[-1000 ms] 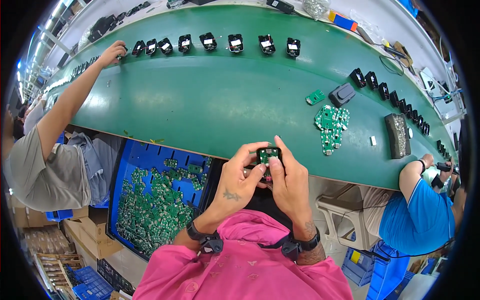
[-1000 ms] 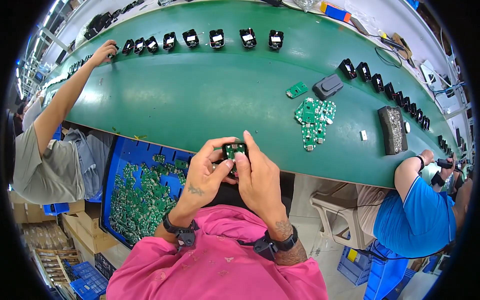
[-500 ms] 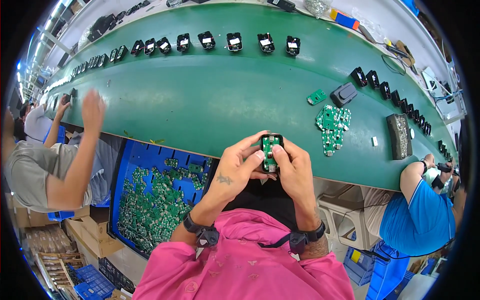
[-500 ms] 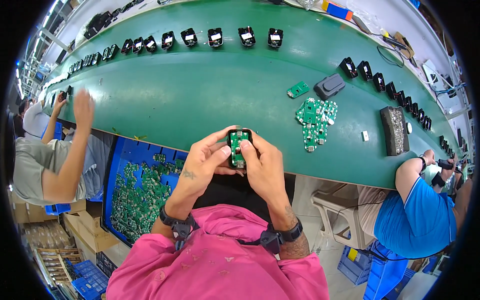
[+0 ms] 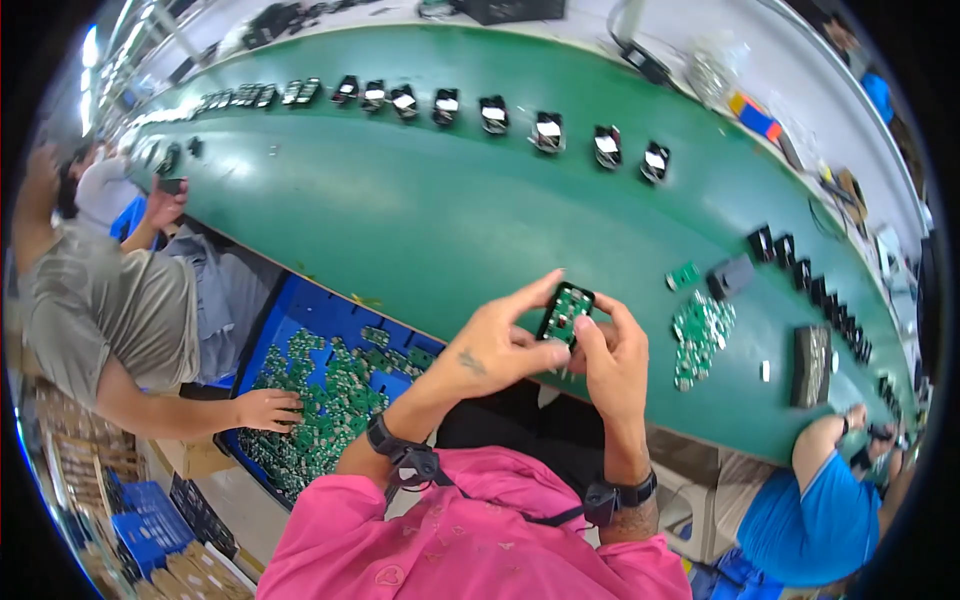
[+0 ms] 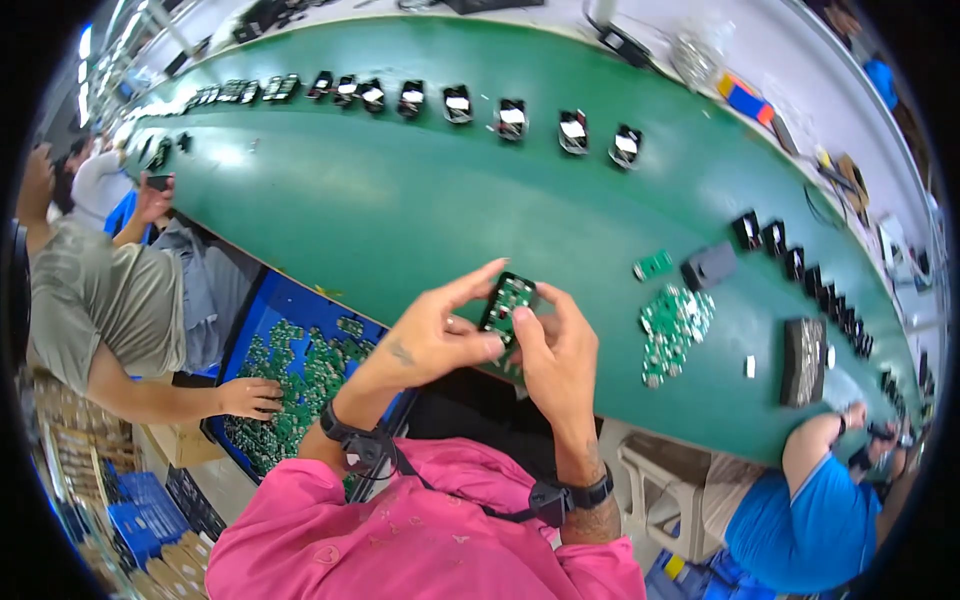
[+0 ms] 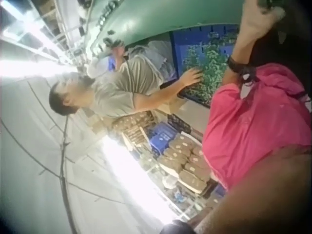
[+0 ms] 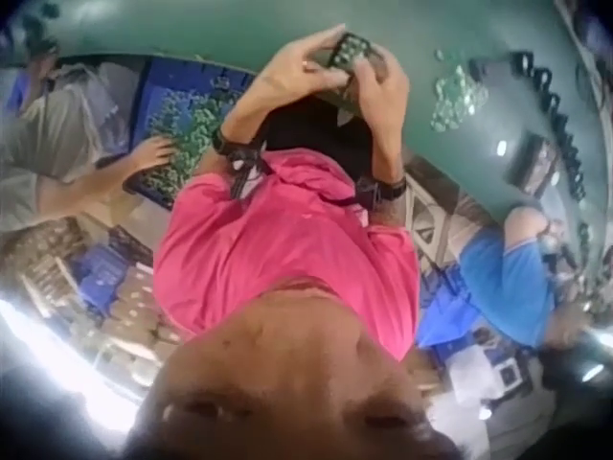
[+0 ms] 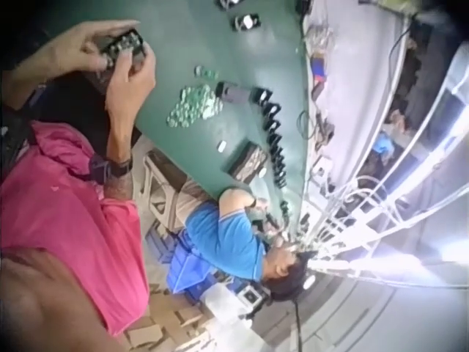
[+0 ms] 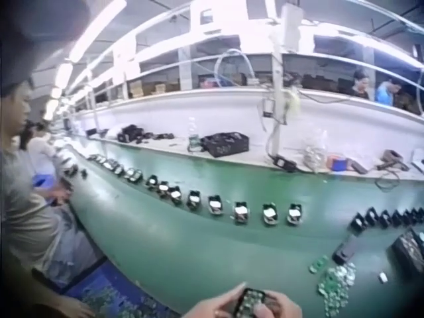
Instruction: Assembling electronic circuit boards into black plastic housings on a production line.
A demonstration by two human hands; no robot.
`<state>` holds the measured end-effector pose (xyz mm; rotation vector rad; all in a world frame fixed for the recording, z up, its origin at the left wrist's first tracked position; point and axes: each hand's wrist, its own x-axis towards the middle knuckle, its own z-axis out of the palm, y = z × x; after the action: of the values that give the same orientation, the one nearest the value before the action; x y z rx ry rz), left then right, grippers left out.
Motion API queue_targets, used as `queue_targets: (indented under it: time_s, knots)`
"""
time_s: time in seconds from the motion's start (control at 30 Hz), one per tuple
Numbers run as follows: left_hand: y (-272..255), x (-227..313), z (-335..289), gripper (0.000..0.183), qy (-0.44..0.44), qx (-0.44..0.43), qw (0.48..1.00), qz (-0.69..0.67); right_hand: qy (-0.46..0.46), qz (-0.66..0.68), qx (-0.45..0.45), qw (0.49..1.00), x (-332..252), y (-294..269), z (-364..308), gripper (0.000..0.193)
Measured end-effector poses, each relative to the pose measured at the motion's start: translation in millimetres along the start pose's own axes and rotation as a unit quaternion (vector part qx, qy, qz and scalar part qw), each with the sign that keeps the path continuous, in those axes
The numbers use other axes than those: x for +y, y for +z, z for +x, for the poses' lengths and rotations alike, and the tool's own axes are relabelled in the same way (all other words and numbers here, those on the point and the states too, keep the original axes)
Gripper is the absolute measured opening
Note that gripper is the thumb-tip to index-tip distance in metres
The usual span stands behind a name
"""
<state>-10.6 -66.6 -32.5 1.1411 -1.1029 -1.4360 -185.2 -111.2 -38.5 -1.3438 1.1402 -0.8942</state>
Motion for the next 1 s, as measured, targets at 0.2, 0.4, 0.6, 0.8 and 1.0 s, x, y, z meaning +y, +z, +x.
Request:
queue_targets:
  time_s: [0.2,0.4,0.6,0.8,1.0]
  knots:
    - [-39.9,25.3,17.8,0.072,0.035,0.109,0.965,0.234,-0.082,-0.102,-0.080,0.988,-13.3,35.7,41.9,0.041]
    - [-206.5,22.8,74.9,0.076,0.124,0.359,0.829,0.409,-0.303,-0.361,0.029,0.882,39.8,78.3,76.3,0.037]
    - [-403.2,34.2,119.3,0.062,0.065,0.529,0.677,0.508,-0.291,-0.394,-0.012,0.872,32.7,88.7,75.3,0.023]
    - [-399.5,29.7,150.6,0.053,0.067,0.477,0.722,0.496,-0.259,-0.401,0.002,0.879,34.4,84.2,80.7,0.018]
    - [-384.2,28.2,193.4,0.053,0.138,0.471,0.689,0.534,-0.245,-0.399,0.002,0.884,28.2,85.2,83.2,0.018]
